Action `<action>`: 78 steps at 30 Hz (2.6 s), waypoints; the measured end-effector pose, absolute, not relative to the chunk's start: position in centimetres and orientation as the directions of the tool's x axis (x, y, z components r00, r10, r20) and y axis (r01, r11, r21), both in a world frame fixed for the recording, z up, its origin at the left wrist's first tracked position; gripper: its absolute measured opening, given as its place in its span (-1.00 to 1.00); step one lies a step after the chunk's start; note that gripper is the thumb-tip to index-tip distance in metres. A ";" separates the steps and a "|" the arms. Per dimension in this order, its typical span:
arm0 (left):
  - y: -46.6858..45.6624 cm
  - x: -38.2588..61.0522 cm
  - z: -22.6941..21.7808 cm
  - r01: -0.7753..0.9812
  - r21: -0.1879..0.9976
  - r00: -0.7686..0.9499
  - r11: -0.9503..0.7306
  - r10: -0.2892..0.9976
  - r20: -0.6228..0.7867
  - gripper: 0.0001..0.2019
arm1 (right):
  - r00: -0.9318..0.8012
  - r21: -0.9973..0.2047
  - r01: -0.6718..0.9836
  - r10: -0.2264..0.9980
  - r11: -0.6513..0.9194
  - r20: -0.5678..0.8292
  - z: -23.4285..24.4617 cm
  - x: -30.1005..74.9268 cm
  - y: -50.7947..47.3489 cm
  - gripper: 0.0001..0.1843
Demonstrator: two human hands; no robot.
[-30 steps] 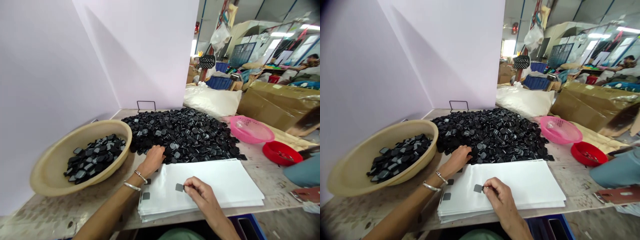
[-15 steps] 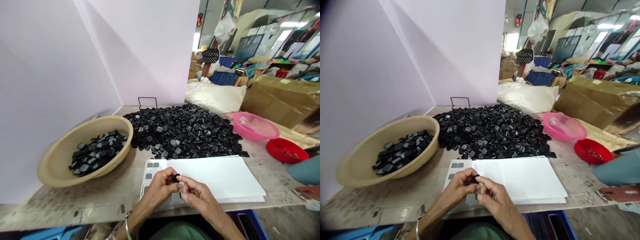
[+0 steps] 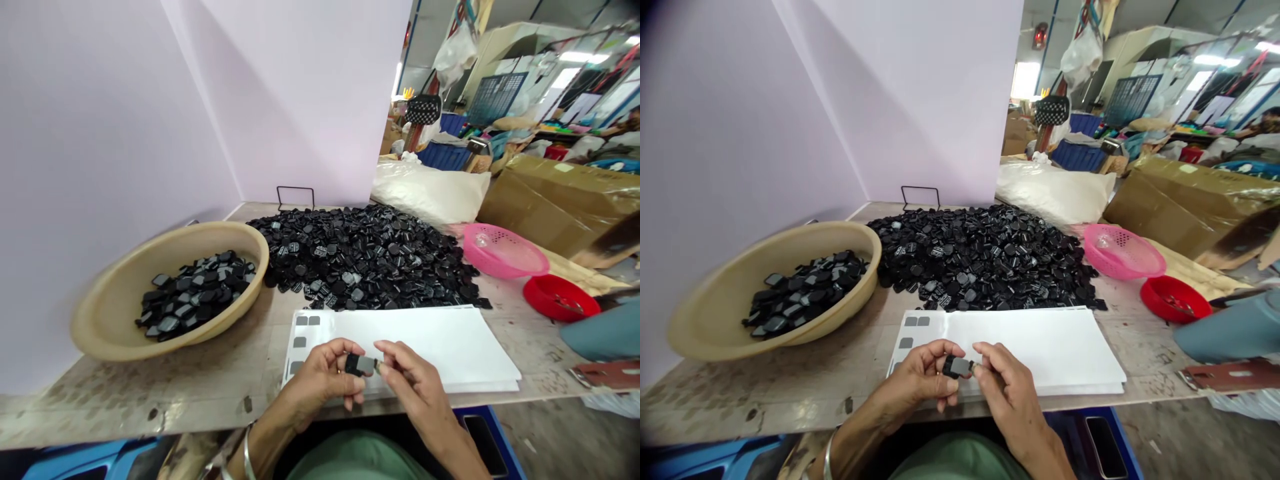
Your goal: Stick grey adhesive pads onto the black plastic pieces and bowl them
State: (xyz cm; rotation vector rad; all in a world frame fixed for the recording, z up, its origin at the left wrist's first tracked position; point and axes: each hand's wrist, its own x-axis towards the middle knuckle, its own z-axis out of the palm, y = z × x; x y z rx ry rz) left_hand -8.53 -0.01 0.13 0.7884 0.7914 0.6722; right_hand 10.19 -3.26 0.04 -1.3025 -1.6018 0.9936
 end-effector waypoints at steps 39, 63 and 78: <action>0.1 -7.7 -0.2 -0.301 0.779 0.472 0.550 0.796 -0.379 -0.61 | -0.244 -0.755 0.532 0.924 0.383 0.296 -0.8 9.1 -3.1 -0.79; 0.3 -8.1 0.0 -0.280 0.784 0.458 0.555 0.794 -0.398 -0.62 | -0.218 -0.760 0.512 0.916 0.400 0.336 -1.1 8.9 -2.7 -0.78; 0.2 -8.0 -0.2 -0.275 0.786 0.446 0.554 0.798 -0.406 -0.63 | -0.244 -0.723 0.570 0.920 0.392 0.307 -1.3 8.8 -2.8 -0.78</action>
